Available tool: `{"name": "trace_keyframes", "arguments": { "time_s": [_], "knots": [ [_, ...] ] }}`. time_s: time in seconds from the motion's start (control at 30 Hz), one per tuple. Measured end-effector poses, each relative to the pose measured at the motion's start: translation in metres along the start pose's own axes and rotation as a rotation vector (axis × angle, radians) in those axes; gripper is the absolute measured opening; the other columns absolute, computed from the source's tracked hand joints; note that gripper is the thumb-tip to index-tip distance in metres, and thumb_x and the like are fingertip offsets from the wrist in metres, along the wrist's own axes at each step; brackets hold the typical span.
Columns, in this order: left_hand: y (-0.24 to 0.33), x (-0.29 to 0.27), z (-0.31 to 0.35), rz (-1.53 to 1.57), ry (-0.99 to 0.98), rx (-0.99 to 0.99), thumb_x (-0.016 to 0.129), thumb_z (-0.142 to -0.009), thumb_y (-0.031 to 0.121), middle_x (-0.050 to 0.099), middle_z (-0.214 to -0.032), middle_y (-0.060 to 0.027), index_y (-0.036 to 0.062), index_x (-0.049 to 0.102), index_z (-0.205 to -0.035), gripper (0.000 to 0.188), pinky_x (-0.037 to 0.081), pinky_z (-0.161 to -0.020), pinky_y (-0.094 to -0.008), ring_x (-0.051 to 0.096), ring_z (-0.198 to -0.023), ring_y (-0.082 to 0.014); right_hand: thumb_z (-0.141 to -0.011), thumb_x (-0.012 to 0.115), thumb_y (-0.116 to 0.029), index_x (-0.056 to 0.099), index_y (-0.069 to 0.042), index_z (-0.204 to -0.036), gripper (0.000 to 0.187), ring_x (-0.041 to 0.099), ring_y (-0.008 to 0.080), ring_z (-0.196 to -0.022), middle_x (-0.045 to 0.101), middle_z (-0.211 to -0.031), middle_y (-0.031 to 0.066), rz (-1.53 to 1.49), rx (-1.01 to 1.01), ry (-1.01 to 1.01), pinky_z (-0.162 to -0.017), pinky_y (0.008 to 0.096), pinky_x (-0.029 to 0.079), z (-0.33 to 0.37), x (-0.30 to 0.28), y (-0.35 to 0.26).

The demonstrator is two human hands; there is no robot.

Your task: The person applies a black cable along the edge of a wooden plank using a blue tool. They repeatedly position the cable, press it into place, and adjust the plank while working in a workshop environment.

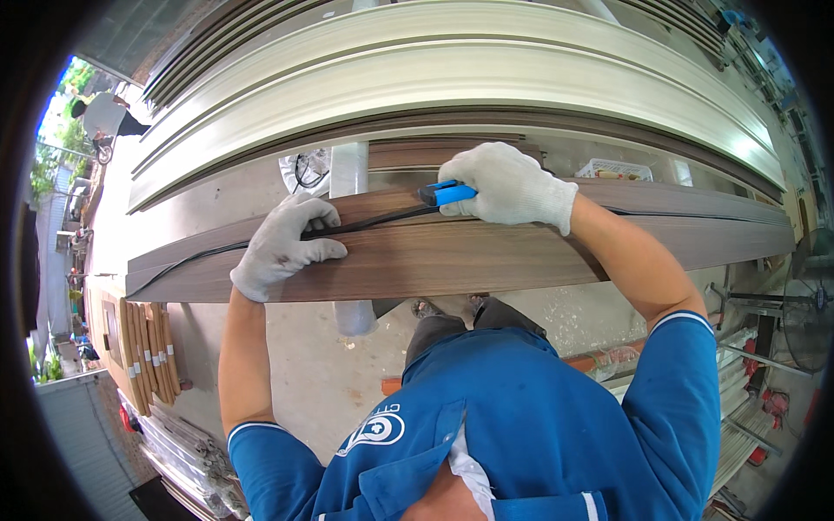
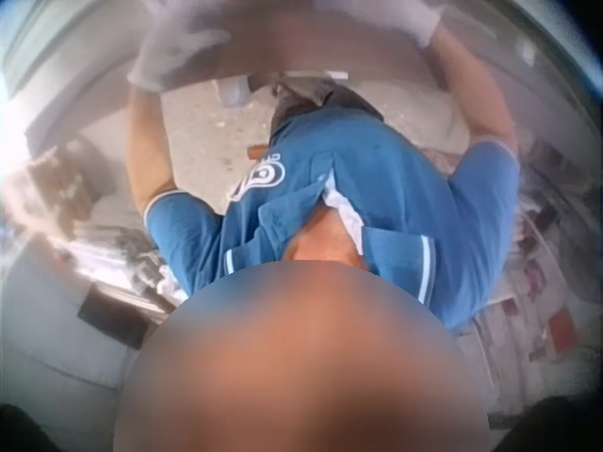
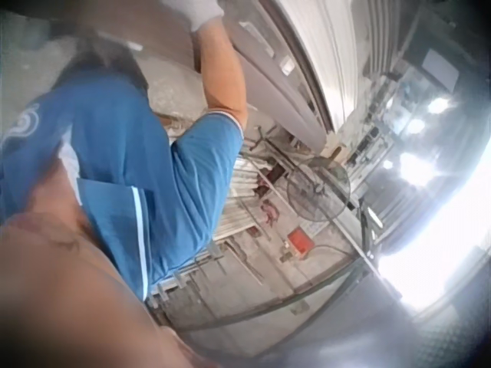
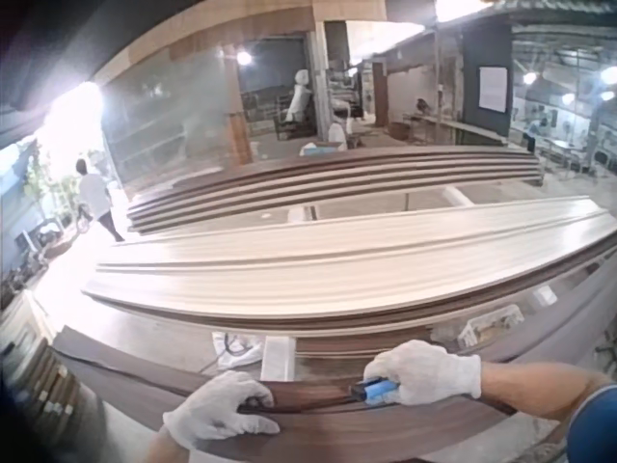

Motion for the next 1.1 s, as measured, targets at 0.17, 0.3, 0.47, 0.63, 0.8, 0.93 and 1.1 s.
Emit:
{"name": "trace_keyframes", "arguments": {
  "time_s": [0.17, 0.3, 0.47, 0.63, 0.8, 0.93, 1.1],
  "knots": [
    [-0.009, -0.002, -0.010, 0.107, -0.071, -0.119, 0.088, -0.081, 0.024, 0.059, -0.088, -0.0090, 0.0017, 0.071, -0.103, 0.035, 0.050, -0.081, -0.0356, 0.057, -0.086, -0.0215, -0.092, 0.081, -0.029, 0.073, -0.007, -0.100, 0.025, 0.070, 0.0390, -0.089, 0.072, -0.090, 0.0157, -0.019, 0.058, -0.038, -0.080, 0.0482, 0.053, -0.002, 0.004, 0.003],
    [-0.004, 0.001, -0.012, 0.091, -0.023, 0.010, 0.085, -0.085, 0.024, 0.057, -0.087, -0.0095, 0.0015, 0.068, -0.098, 0.031, 0.049, -0.080, -0.0388, 0.058, -0.087, -0.0232, -0.090, 0.083, -0.026, 0.074, -0.006, -0.099, 0.023, 0.070, 0.0370, -0.086, 0.072, -0.090, 0.0149, -0.097, 0.062, 0.050, -0.078, 0.0450, 0.054, -0.002, 0.002, 0.002],
    [-0.005, 0.007, -0.016, 0.050, 0.039, 0.080, 0.077, -0.091, 0.012, 0.066, -0.090, -0.0129, 0.0029, 0.068, -0.099, 0.015, 0.050, -0.082, -0.0395, 0.062, -0.086, -0.0285, -0.089, 0.084, -0.026, 0.073, -0.006, -0.100, 0.025, 0.070, 0.0342, -0.085, 0.072, -0.091, 0.0146, -0.068, 0.111, 0.105, -0.078, 0.0416, 0.055, 0.005, 0.004, -0.005],
    [-0.004, 0.013, -0.006, -0.135, 0.131, 0.025, 0.074, -0.092, 0.017, 0.070, -0.089, -0.0123, 0.0062, 0.071, -0.098, 0.013, 0.048, -0.083, -0.0425, 0.064, -0.090, -0.0332, -0.097, 0.077, -0.036, 0.069, -0.009, -0.119, 0.036, 0.071, 0.0312, -0.085, 0.071, -0.089, 0.0120, -0.017, 0.210, 0.100, -0.082, 0.0409, 0.055, 0.020, -0.018, -0.001],
    [0.011, 0.030, 0.011, -0.392, 0.329, -0.094, 0.073, -0.093, 0.024, 0.073, -0.095, -0.0070, 0.0118, 0.074, -0.094, 0.013, 0.044, -0.090, -0.0453, 0.063, -0.097, -0.0318, -0.100, 0.071, -0.047, 0.065, -0.005, -0.120, 0.047, 0.064, 0.0209, -0.074, 0.064, -0.079, 0.0068, -0.066, 0.323, 0.183, -0.072, 0.0377, 0.052, 0.064, -0.076, 0.038],
    [0.017, 0.051, 0.014, -0.471, 0.549, -0.265, 0.077, -0.091, 0.027, 0.072, -0.092, -0.0064, 0.0140, 0.074, -0.091, 0.014, 0.043, -0.092, -0.0476, 0.063, -0.100, -0.0330, -0.102, 0.068, -0.052, 0.064, -0.008, -0.127, 0.051, 0.059, 0.0179, -0.078, 0.060, -0.085, 0.0087, 0.031, 0.350, -0.042, -0.070, 0.0341, 0.047, 0.103, -0.095, 0.078],
    [0.015, 0.063, 0.012, -0.477, 0.672, -0.362, 0.080, -0.090, 0.024, 0.072, -0.092, -0.0093, 0.0097, 0.073, -0.087, 0.016, 0.047, -0.089, -0.0456, 0.063, -0.098, -0.0333, -0.104, 0.062, -0.051, 0.063, -0.011, -0.130, 0.048, 0.064, 0.0253, -0.075, 0.065, -0.079, 0.0110, -0.023, 0.349, -0.019, -0.072, 0.0382, 0.050, 0.154, -0.111, 0.120]
  ]
}}
Point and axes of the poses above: each hand's wrist, its own z-axis away from the middle knuckle, its own x-axis out of the palm, y = z × x, the point moved 3 cm from there along -z, towards the middle knuckle
